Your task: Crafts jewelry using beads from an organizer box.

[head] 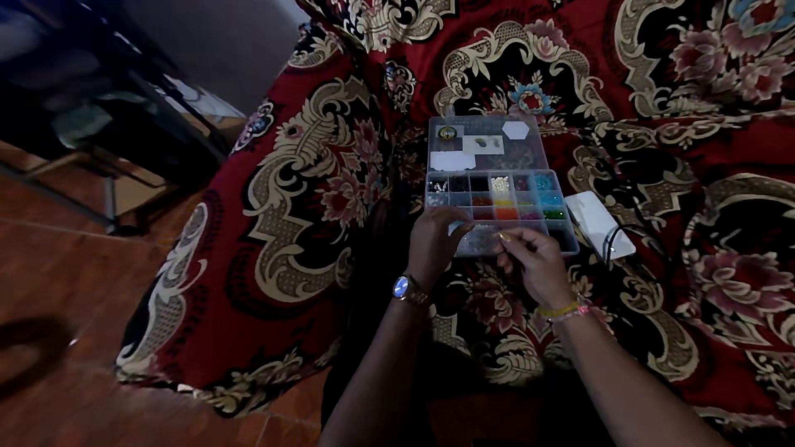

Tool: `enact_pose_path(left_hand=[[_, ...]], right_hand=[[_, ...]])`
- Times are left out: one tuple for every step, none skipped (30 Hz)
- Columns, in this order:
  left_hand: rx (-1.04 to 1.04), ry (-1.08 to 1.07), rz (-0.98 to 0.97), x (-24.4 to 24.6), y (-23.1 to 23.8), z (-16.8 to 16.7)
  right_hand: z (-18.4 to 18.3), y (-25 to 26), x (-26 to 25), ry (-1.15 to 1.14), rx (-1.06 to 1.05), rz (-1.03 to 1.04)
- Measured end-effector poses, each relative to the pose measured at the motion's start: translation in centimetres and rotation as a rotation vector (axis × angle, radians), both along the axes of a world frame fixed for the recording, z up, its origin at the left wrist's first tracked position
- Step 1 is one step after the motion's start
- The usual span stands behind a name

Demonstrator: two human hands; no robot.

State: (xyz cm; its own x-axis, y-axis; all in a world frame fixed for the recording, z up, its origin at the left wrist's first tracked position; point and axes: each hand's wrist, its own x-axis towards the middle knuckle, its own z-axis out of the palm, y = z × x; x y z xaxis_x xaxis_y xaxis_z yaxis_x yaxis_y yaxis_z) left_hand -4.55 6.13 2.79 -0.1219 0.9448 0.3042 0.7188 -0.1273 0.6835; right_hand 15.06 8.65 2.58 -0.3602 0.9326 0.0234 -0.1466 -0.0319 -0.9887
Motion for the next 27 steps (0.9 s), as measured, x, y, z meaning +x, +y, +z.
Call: enact_pose_path(left_hand=[[-0.019,0.107,-0.002,-0.3,0.0,-0.2],[-0.059,0.167,-0.010,-0.4,-0.1,-0.3],[-0.112,0.193,-0.014,-0.3,-0.2,-0.1],[-0.158,0.206,-0.016,0.0,-0.3,0.1],[-0.182,0.219,-0.014,0.1,-0.3,0.2],[-0.194,0.234,-0.011,0.3,-0.2,0.2],[-0.201,0.246,-0.010,0.4,-0.2,0.1],[-0.208,0.259,-0.008,0.6,-0.2,0.2],[-0.222,0.270,-0.005,0.6,-0.2,0.2],[-0.234,0.280,-0.001,0.7,-0.2,0.3],[-0.244,0.286,0.000,0.8,-0.1,0.2],[-0.253,0.288,-0.003,0.8,-0.1,0.2],[-0.259,0.291,-0.006,0.8,0.0,0.1],[-0.265,0.296,-0.008,0.8,0.0,0.1],[-0.269,0.300,-0.012,0.8,0.0,0.1],[-0.278,0.305,-0.020,0.9,0.1,0.1],[-0.278,0.313,-0.028,0.9,0.1,0.1],[-0.274,0.324,-0.033,0.9,0.1,0.2],[-0.271,0.336,-0.036,1.0,0.1,0.2],[-0.272,0.345,-0.038,1.0,0.1,0.3],[-0.264,0.350,-0.034,0.9,0.1,0.3],[-0.246,0.340,-0.025,0.9,0.0,0.3],[-0.198,0.327,-0.010,0.8,0.0,0.2],[-0.134,0.301,0.007,0.7,0.0,0.0],[-0.076,0.259,0.021,0.7,-0.1,-0.1],[-0.029,0.195,0.033,0.7,-0.1,-0.2],[0.001,0.110,0.036,0.7,-0.1,-0.3]], right_hand=[[0.0,0.0,0.0,0.021,-0.002,-0.012],[0.0,0.0,0.1,0.035,0.000,-0.022],[-0.1,0.1,0.1,0.045,0.007,-0.033],[-0.2,0.1,0.1,0.051,0.015,-0.044],[-0.2,0.1,0.1,0.054,0.019,-0.054],[-0.2,0.1,0.1,0.055,0.020,-0.059],[-0.2,0.1,0.1,0.054,0.016,-0.061],[-0.2,0.1,0.1,0.049,0.014,-0.061],[-0.2,0.0,0.1,0.040,0.014,-0.061],[-0.2,0.0,0.0,0.033,0.011,-0.063],[-0.2,0.0,0.0,0.031,0.006,-0.065],[-0.2,0.0,-0.1,0.033,0.000,-0.063],[-0.2,0.0,-0.1,0.031,-0.005,-0.060],[-0.2,0.0,-0.1,0.028,-0.008,-0.055],[-0.2,0.0,-0.1,0.023,-0.008,-0.052],[-0.3,0.0,-0.1,0.020,-0.009,-0.050],[-0.3,0.0,-0.1,0.021,-0.010,-0.051],[-0.2,0.0,-0.1,0.023,-0.013,-0.052],[-0.2,0.0,-0.1,0.022,-0.013,-0.052],[-0.2,-0.1,-0.1,0.023,-0.008,-0.047],[-0.2,-0.1,-0.1,0.024,0.007,-0.037],[-0.1,-0.1,0.0,0.024,0.028,-0.023],[-0.2,-0.2,0.0,0.021,0.058,-0.007],[-0.2,-0.2,0.1,0.015,0.092,0.010],[-0.2,-0.3,0.1,0.011,0.112,0.027],[-0.2,-0.3,0.1,0.017,0.125,0.043],[-0.2,-0.4,0.1,0.030,0.139,0.055]])
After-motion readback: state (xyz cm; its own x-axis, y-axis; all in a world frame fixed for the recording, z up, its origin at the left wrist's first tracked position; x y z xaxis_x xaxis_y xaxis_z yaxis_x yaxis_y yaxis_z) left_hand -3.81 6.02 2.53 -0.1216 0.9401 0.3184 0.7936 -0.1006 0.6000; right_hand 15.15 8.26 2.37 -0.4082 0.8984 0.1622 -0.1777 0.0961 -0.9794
